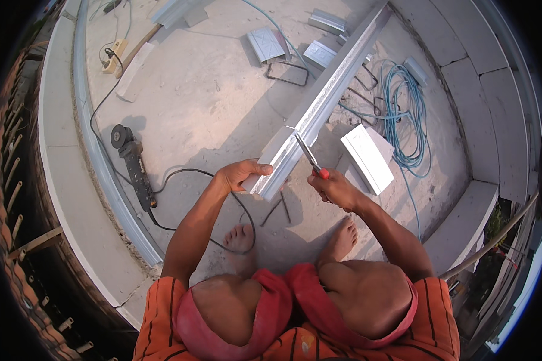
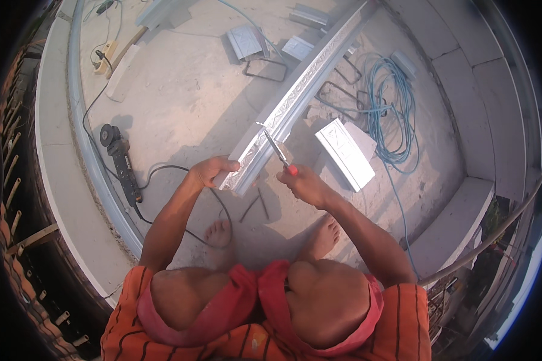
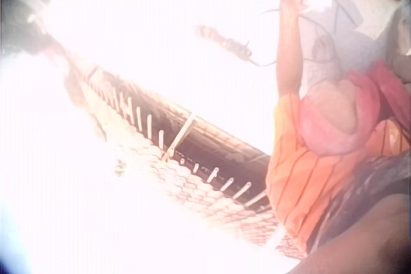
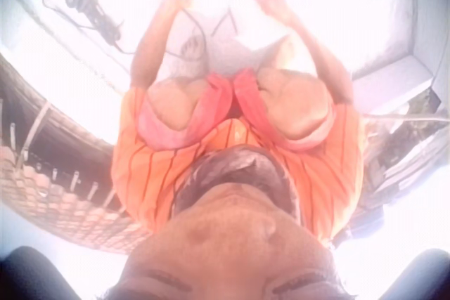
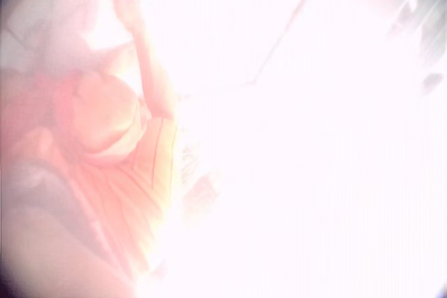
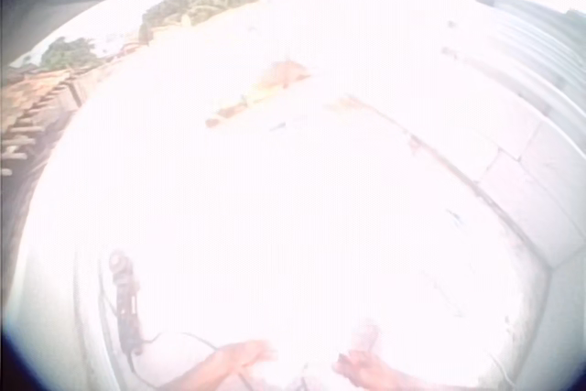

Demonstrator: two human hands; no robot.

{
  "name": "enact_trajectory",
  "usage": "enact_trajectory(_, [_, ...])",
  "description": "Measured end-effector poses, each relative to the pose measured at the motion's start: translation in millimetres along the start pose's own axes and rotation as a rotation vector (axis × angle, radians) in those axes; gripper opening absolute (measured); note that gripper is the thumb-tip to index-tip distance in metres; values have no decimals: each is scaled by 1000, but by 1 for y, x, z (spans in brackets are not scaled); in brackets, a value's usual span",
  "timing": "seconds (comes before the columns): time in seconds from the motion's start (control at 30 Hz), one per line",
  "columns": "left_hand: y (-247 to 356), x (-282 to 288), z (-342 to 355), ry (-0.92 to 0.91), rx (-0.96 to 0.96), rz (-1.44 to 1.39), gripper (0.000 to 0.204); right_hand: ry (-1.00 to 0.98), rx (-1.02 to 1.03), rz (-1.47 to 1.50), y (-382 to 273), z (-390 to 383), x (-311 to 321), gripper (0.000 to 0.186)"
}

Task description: The person cuts a metal stud with a power grinder and trims the edges with shears on a rooftop building site.

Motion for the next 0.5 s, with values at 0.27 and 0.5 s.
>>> enact_trajectory(0.27, [-14, -12, 0, -90, -12, -57, 81, -8, 50, -45, 5, -11, -9, 35])
enact_trajectory(0.5, [-26, -14, 1, -73, 40, -111, 78, 66, 123, -170, -1, -18, -7, 40])
Point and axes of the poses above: each hand's wrist, its own z-axis towards the middle knuckle, its own x-axis out of the back of the hand, y = z × x, the point moved 9 cm from there along z, towards the middle knuckle, and after that the axes turned 15 degrees about y, right-handed, at the moved point
